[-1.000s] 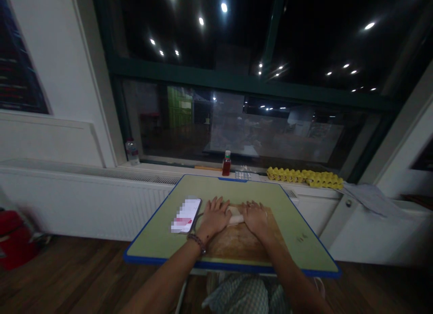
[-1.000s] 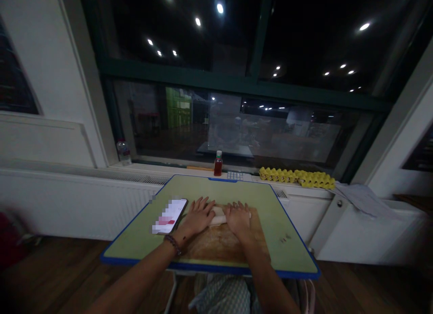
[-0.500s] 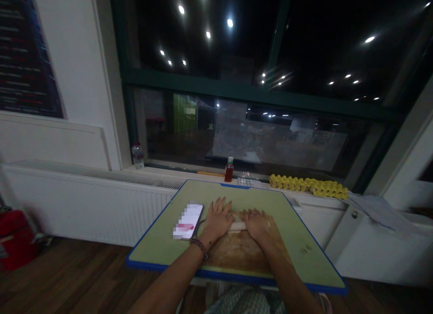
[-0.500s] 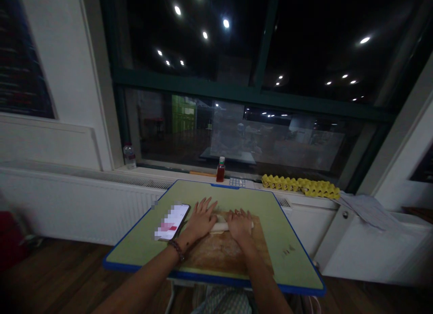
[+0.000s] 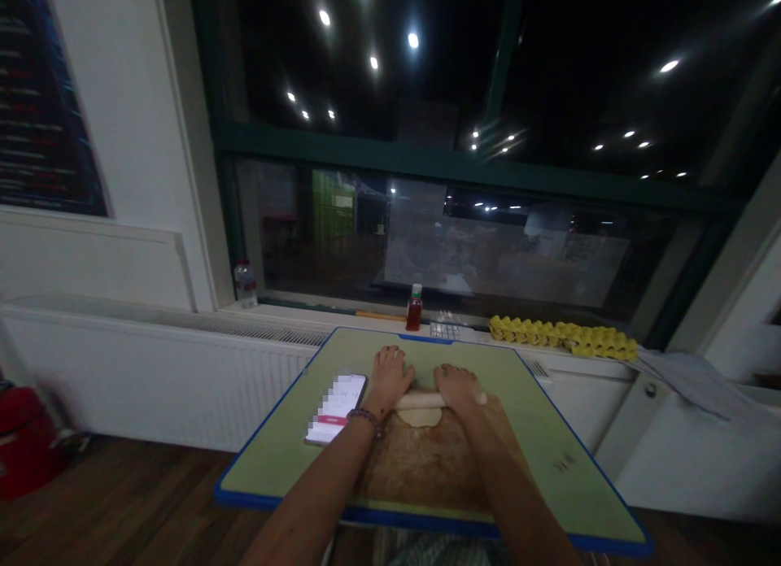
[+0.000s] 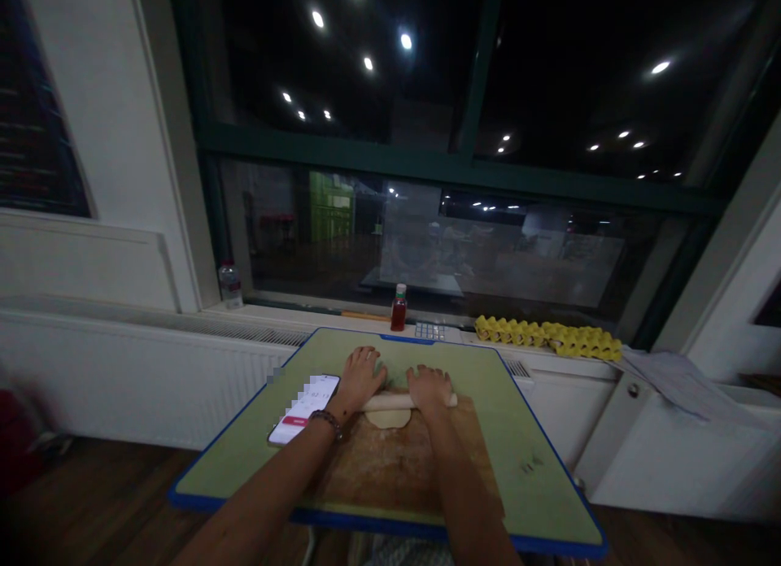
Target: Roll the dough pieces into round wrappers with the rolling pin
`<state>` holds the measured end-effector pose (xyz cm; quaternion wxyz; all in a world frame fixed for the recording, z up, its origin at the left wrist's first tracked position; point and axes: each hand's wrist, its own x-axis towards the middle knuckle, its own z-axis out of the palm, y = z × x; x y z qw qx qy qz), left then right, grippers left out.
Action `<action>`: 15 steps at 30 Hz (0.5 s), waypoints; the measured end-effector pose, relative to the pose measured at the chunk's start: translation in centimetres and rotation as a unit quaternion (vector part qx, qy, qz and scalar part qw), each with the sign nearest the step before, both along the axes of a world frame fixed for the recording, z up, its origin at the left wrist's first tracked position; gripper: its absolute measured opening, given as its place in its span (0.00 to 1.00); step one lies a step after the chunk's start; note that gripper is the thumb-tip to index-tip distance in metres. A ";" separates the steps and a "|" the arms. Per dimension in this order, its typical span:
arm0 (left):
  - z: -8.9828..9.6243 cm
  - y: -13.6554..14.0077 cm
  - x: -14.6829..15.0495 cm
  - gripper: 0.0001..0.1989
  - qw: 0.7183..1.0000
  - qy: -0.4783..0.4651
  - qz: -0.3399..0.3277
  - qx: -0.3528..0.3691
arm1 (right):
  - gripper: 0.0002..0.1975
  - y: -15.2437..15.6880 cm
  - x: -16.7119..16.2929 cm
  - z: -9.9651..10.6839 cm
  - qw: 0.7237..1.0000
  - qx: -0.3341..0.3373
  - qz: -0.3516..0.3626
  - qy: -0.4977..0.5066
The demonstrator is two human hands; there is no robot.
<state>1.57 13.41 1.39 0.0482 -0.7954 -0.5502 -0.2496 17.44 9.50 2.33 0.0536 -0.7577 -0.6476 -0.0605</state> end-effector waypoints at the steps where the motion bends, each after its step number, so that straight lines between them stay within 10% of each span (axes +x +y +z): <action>1: 0.0 0.2 0.0 0.17 1.000 0.002 -0.001 0.000 | 0.24 0.2 0.0 0.0 1.000 0.009 -0.011 0.008; 15: 0.0 1.4 0.2 0.17 0.999 0.025 -0.031 -0.005 | 0.24 2.0 0.0 0.0 0.996 0.016 -0.044 0.070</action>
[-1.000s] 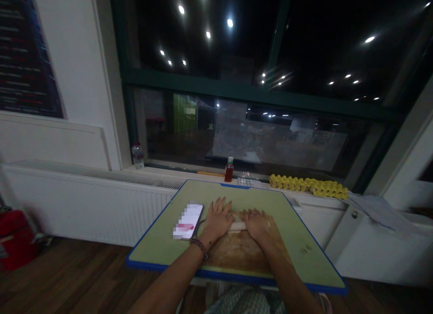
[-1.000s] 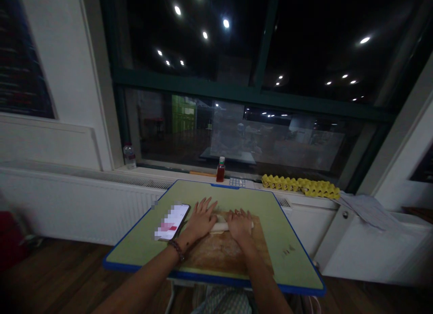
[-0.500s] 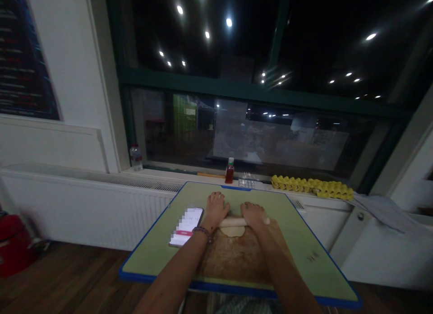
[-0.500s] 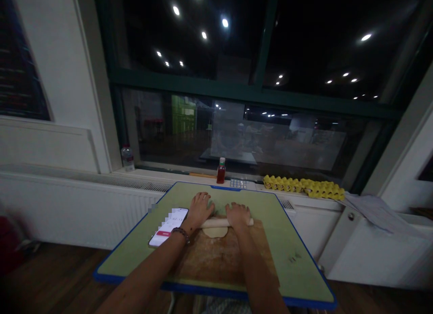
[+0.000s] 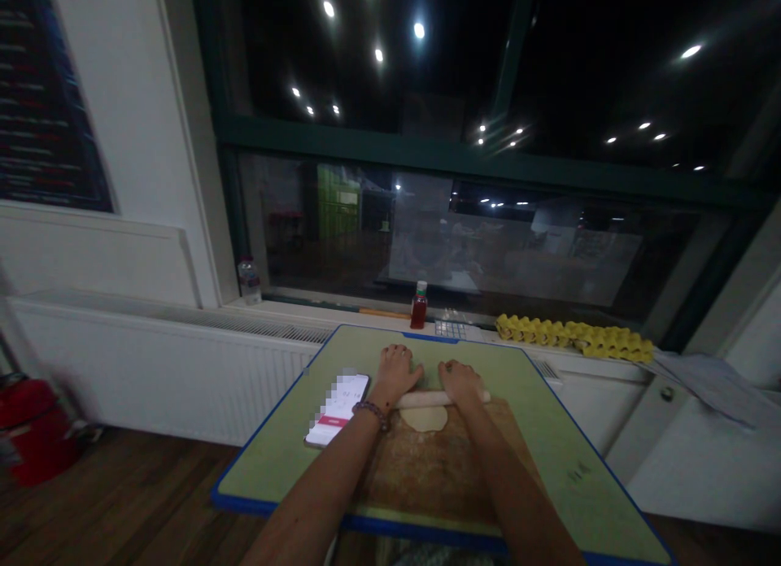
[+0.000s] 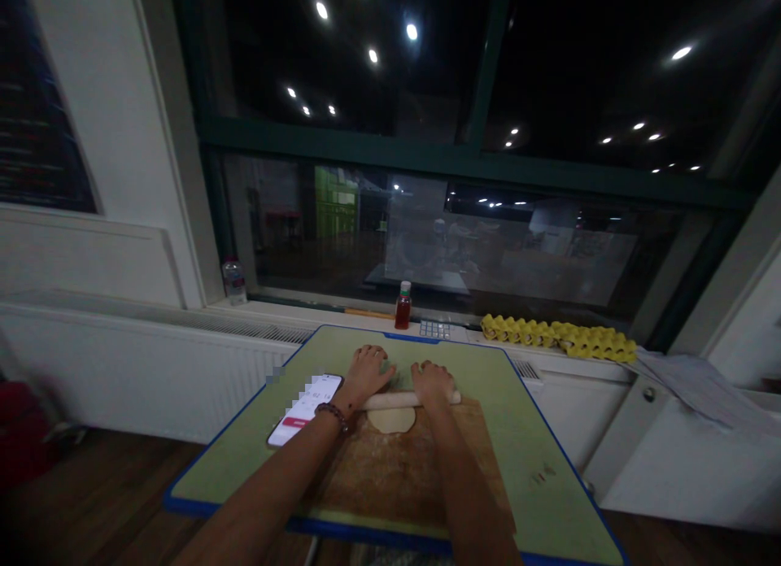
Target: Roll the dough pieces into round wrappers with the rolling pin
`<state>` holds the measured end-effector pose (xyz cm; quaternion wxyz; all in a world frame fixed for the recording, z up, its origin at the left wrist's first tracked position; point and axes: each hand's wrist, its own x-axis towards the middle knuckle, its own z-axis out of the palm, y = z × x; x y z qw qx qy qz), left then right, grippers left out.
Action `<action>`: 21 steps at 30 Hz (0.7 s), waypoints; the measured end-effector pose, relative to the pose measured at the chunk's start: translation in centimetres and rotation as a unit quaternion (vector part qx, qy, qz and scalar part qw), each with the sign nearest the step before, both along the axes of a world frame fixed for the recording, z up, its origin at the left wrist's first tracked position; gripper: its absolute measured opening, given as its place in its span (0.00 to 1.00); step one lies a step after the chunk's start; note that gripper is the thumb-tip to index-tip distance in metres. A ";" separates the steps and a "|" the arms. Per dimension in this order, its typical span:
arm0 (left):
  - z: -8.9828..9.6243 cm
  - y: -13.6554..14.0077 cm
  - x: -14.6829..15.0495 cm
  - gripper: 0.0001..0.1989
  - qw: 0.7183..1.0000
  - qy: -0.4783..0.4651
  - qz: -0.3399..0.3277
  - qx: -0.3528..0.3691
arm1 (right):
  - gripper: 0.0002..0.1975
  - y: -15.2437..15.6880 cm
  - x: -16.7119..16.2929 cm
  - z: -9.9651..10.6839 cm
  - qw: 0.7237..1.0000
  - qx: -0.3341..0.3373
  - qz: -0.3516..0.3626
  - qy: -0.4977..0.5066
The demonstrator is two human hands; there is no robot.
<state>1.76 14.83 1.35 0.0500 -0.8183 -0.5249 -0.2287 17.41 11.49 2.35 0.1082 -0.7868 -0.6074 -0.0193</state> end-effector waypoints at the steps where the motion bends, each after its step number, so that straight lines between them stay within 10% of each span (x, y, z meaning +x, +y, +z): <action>1: 0.0 -0.2 0.0 0.17 1.000 0.005 -0.015 -0.006 | 0.24 0.1 0.0 0.0 1.000 -0.005 0.003 -0.004; 21: -0.9 -2.9 0.6 0.19 0.995 0.040 0.013 -0.094 | 0.18 -3.9 -0.4 0.7 0.986 -0.025 0.078 -0.146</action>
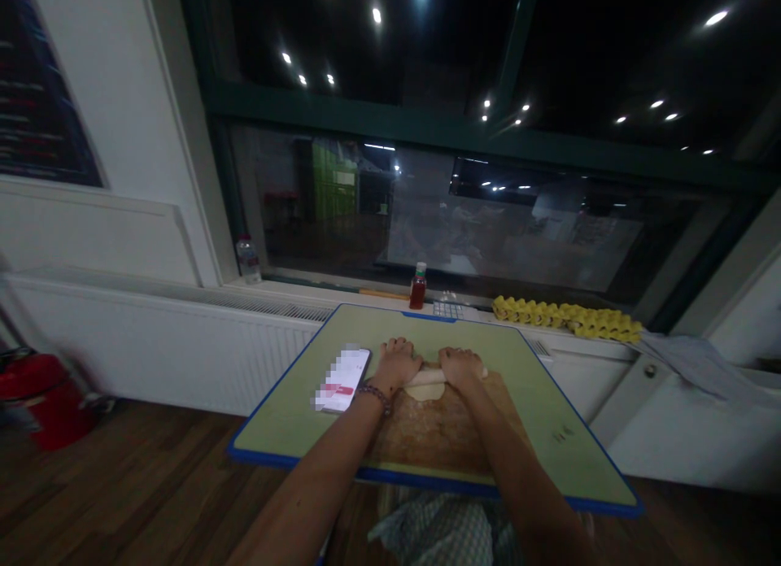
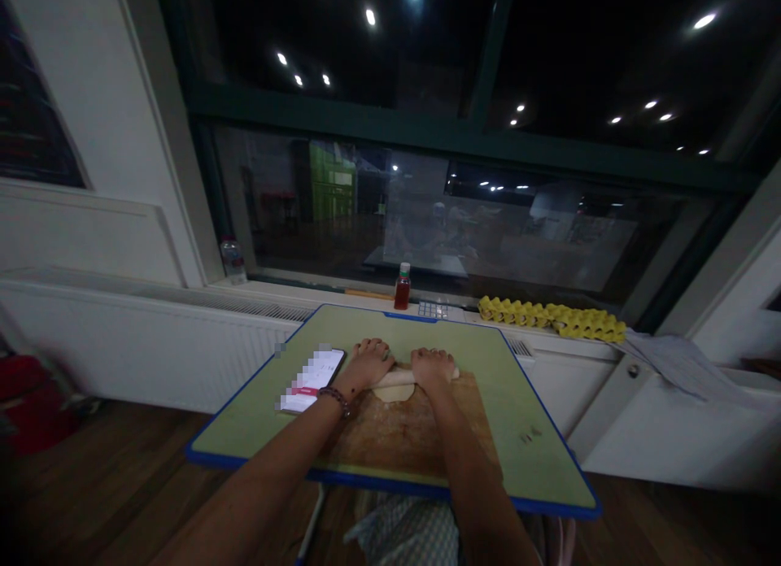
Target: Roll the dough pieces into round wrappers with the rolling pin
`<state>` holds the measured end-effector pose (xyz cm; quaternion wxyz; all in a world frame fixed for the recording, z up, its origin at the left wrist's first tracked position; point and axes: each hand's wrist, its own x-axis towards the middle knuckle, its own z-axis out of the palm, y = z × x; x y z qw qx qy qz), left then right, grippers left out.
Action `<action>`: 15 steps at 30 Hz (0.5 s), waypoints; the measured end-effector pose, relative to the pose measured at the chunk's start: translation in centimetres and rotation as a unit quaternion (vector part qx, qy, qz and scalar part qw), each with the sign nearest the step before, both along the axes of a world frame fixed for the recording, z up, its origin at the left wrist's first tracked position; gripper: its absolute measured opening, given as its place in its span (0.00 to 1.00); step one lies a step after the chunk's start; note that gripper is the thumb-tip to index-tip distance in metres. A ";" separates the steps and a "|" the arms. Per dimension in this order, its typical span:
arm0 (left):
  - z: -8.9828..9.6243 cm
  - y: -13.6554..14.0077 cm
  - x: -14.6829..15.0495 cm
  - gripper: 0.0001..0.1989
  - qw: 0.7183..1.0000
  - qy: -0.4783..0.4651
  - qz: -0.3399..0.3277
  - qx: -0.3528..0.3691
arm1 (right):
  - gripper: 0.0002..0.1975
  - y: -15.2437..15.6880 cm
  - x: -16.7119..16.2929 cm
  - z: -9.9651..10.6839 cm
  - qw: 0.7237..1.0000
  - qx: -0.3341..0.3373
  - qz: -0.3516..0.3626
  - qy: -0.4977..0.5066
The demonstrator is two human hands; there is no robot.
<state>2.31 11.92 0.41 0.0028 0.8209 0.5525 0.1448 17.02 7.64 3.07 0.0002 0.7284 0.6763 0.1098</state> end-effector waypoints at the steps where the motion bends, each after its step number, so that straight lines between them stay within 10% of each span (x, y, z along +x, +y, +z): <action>1: 0.1 -0.2 0.0 0.19 1.000 0.001 -0.003 0.011 | 0.18 -0.1 0.0 0.0 1.000 0.001 0.001 -0.001; 15: 0.8 -0.5 0.0 0.19 0.999 -0.004 0.002 0.044 | 0.18 0.9 0.7 -1.2 0.999 0.029 0.012 0.006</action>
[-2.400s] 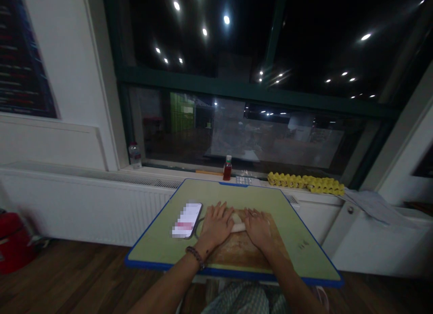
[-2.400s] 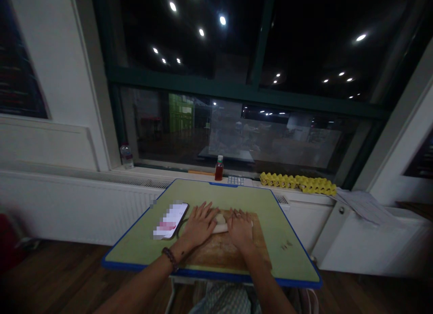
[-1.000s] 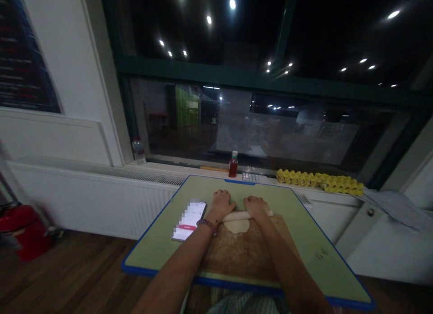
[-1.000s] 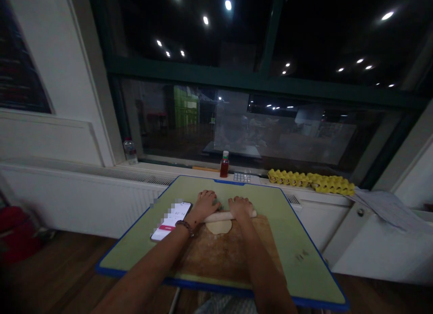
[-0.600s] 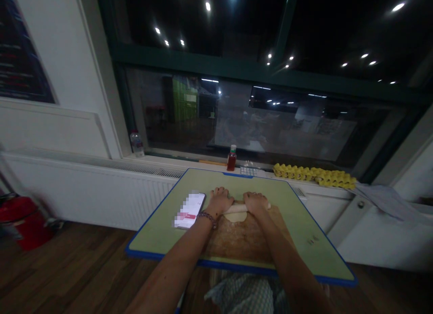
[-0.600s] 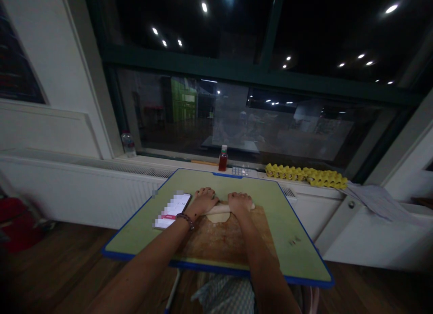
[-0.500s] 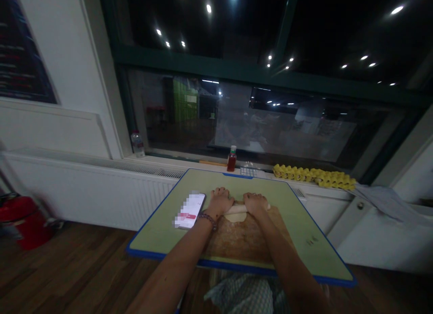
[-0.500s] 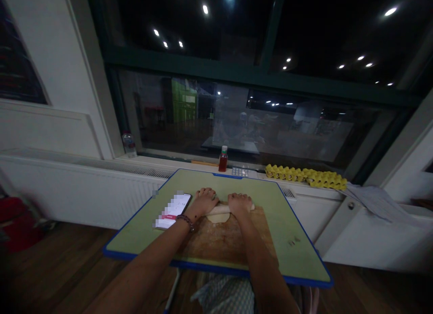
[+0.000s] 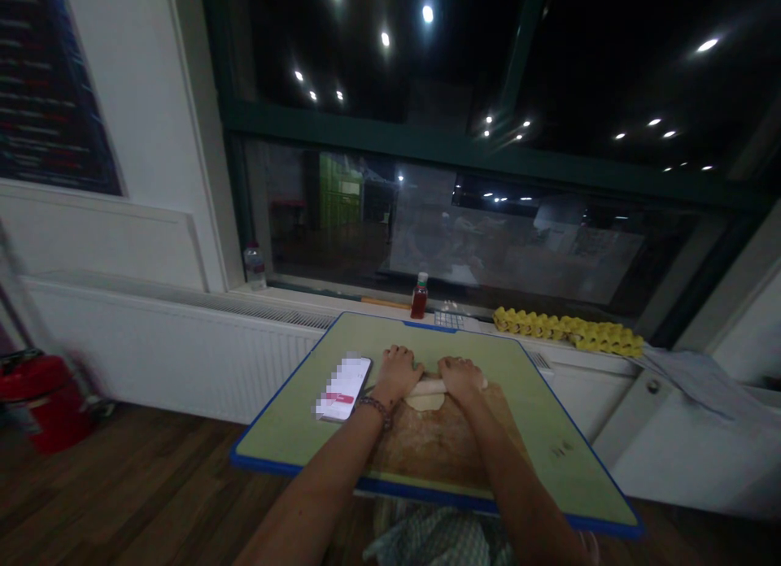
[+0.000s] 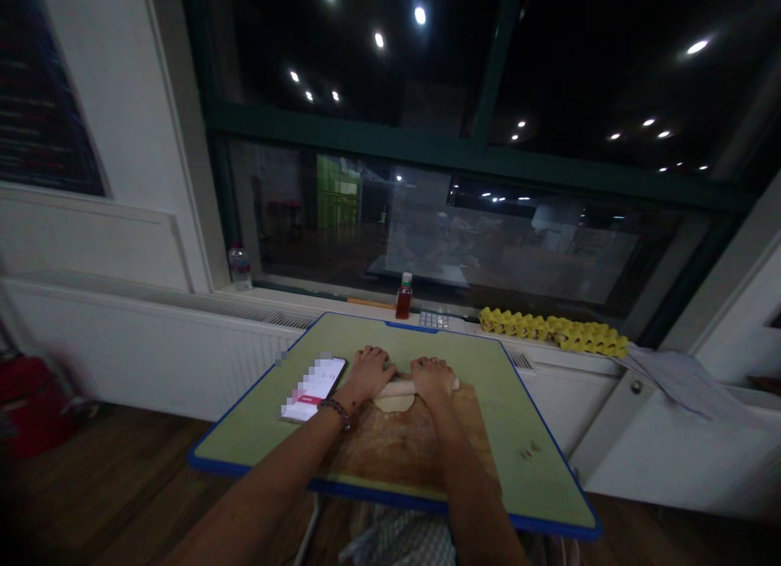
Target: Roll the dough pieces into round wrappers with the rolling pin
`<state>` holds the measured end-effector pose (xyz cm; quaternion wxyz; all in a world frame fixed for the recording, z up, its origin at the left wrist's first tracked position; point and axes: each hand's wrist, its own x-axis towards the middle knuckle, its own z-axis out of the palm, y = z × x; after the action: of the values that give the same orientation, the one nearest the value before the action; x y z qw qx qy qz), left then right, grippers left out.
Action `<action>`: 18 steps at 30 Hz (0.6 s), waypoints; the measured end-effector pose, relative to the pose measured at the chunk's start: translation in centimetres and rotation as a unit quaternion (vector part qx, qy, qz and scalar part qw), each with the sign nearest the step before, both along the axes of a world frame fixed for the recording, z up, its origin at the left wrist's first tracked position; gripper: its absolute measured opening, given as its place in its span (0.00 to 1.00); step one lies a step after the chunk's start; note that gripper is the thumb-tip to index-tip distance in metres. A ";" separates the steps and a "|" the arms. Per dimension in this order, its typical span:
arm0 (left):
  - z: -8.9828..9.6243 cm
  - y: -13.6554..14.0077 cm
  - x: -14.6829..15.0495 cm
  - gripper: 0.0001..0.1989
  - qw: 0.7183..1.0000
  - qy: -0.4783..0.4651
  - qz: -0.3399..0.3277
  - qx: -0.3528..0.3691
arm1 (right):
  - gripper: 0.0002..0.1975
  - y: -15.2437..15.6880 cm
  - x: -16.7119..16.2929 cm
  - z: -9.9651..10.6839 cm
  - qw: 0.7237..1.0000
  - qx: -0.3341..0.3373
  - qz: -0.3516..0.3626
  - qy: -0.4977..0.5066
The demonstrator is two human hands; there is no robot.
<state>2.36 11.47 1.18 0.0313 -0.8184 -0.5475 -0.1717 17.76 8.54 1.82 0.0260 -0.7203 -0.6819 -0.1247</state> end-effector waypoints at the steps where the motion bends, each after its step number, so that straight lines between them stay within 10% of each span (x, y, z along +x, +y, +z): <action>1: 0.0 0.0 0.0 0.19 1.000 -0.002 -0.001 0.000 | 0.18 -0.1 0.0 0.0 1.000 0.003 -0.001 0.001; 18: 1.0 0.3 -0.2 0.17 0.999 0.003 0.012 -0.043 | 0.18 -0.5 -0.2 -1.6 0.993 0.104 -0.010 0.057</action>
<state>2.17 11.80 2.22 -0.0002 -0.8127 -0.5643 -0.1449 17.55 8.01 0.20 0.1385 -0.7266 -0.6552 -0.1535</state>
